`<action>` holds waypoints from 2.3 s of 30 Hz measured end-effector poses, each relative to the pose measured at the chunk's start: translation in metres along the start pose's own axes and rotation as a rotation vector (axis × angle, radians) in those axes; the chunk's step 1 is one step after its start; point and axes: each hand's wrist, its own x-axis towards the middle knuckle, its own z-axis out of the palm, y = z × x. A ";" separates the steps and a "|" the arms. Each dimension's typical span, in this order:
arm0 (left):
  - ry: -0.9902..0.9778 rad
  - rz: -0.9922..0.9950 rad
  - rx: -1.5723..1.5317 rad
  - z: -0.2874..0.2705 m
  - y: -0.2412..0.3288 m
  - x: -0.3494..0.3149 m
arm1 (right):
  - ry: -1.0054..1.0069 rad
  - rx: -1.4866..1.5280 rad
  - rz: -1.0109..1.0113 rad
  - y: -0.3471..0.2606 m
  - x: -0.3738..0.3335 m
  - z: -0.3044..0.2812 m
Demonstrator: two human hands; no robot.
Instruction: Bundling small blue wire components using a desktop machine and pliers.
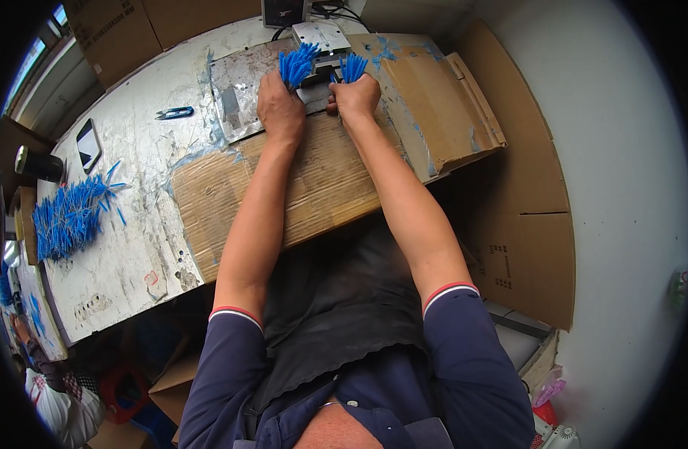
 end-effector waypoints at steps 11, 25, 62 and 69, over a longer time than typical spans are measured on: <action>-0.134 -0.058 -0.019 -0.006 0.004 -0.003 | -0.225 0.415 0.027 0.020 0.002 -0.029; -0.215 -0.026 -0.021 -0.009 0.005 -0.002 | -0.114 0.570 -0.238 0.024 -0.011 -0.033; -0.057 -0.034 -0.046 -0.004 0.000 -0.001 | 0.010 0.282 0.031 0.010 -0.005 -0.003; -0.081 -0.049 -0.024 -0.005 0.003 -0.001 | -0.086 0.395 0.090 0.012 -0.003 -0.011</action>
